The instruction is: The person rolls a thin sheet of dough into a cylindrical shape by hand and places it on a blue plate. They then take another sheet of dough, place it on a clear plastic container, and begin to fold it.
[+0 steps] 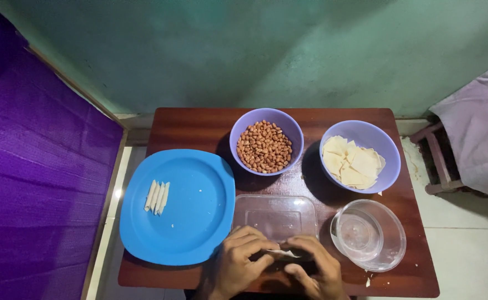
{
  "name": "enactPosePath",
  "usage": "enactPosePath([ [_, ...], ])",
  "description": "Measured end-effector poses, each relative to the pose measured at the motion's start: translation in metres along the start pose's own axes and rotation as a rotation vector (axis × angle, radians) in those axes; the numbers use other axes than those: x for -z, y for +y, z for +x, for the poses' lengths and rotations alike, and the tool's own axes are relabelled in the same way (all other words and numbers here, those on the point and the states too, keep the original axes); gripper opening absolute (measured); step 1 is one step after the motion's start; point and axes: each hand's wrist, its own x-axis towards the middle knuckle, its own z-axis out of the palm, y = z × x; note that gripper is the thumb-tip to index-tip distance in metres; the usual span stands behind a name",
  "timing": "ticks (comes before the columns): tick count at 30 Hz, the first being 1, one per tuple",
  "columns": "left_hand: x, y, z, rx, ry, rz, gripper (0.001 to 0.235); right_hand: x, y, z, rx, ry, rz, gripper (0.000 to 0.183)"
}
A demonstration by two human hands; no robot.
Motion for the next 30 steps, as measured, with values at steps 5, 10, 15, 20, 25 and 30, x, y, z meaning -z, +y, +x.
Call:
enactPosePath([
  [5, -0.001, 0.003, -0.003, 0.083, -0.028, -0.079, 0.011, -0.002, -0.018, 0.021, -0.056, 0.001, 0.068, 0.016],
  [10, -0.004, 0.003, -0.006, 0.128, -0.051, -0.151, 0.013, -0.005, -0.011, 0.011, -0.037, 0.108, 0.092, 0.013],
  [15, -0.006, 0.006, -0.008, 0.206, 0.026, -0.217, 0.024, -0.004, -0.011, 0.006, -0.120, 0.153, 0.066, 0.015],
  [20, -0.010, 0.006, -0.014, 0.253, -0.007, -0.264, 0.032, -0.004, -0.019, 0.011, -0.164, 0.156, 0.073, 0.021],
  [25, -0.012, 0.013, -0.014, 0.391, -0.070, -0.074, 0.043, -0.003, -0.019, 0.011, -0.162, 0.155, 0.095, 0.028],
  [30, -0.021, 0.009, -0.016, 0.290, 0.016, -0.197, 0.021, -0.002, -0.020, 0.013, -0.118, 0.128, 0.103, 0.030],
])
